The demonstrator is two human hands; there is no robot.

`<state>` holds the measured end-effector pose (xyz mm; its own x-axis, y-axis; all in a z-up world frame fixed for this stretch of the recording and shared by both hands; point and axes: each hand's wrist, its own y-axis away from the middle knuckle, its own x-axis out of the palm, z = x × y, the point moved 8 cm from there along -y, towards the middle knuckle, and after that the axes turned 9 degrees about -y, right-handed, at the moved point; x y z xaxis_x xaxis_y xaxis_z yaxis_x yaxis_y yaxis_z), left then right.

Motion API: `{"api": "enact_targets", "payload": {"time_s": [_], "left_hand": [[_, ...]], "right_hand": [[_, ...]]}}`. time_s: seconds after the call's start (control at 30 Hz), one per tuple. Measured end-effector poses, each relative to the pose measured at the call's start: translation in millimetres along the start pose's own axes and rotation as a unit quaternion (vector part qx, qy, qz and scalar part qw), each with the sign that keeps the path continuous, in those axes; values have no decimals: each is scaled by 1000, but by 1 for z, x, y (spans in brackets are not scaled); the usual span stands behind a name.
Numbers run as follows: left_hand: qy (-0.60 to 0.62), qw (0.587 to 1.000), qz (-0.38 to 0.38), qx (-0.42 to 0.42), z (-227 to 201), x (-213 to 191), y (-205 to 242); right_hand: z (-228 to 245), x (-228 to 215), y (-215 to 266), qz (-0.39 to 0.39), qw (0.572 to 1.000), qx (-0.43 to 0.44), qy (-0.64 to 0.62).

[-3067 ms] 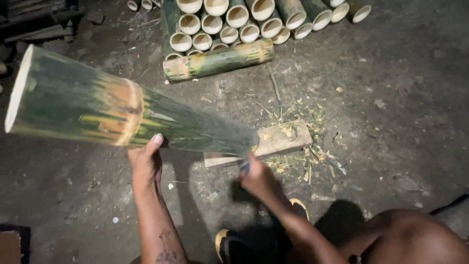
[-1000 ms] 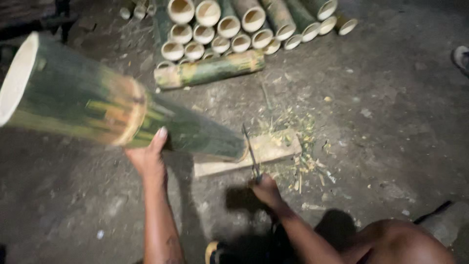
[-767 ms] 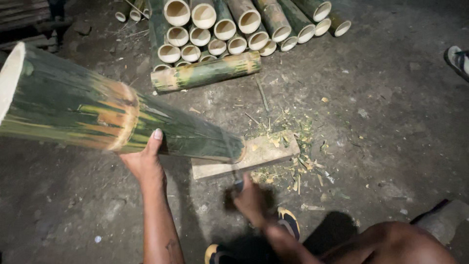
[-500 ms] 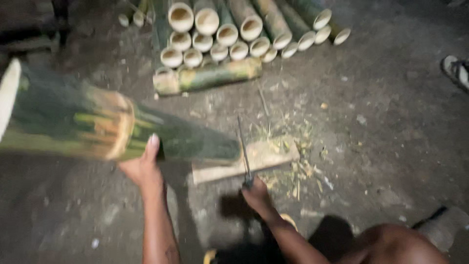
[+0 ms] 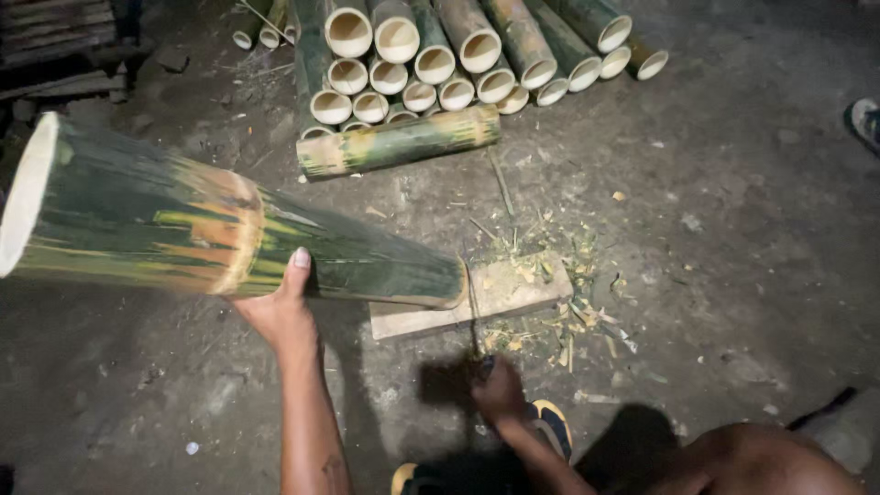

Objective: The person sits on the floor and uses a knife to shave the outer layer of a large bamboo log. They rotate the log repeatedly to remove the green skin, producing shavings that fall onto the floor. Finished bamboo pieces are stacked nearby.

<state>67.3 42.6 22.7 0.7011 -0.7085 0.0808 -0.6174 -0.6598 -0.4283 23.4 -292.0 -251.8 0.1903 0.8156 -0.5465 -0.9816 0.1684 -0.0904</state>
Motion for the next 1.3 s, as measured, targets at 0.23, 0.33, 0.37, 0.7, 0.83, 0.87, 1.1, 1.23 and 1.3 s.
{"api": "enact_targets", "payload": {"time_s": [0.23, 0.33, 0.37, 0.7, 0.83, 0.87, 1.1, 1.23, 1.3], "left_hand": [[92, 994, 6, -63, 17, 2, -9], [83, 994, 10, -65, 13, -8, -6], [99, 993, 21, -68, 12, -8, -5], [216, 934, 231, -166, 15, -11, -1], [71, 990, 116, -45, 5, -15, 14], [57, 994, 89, -24, 1, -15, 21], [43, 994, -31, 92, -23, -6, 29], [47, 992, -76, 91, -15, -22, 18], [37, 992, -95, 75, -8, -31, 14]], "right_hand": [[44, 12, -6, 85, 996, -5, 2], [19, 7, -25, 98, 995, -17, 10], [9, 5, -30, 125, 989, -70, 26], [-98, 18, -17, 109, 990, -27, -82], [-80, 12, -16, 201, 931, 212, -217], [-53, 0, -16, 187, 945, 182, -196], [130, -32, 4, 156, 987, 33, -26], [120, -29, 3, 132, 991, 0, -11], [99, -32, -15, 104, 993, -9, -48]]}}
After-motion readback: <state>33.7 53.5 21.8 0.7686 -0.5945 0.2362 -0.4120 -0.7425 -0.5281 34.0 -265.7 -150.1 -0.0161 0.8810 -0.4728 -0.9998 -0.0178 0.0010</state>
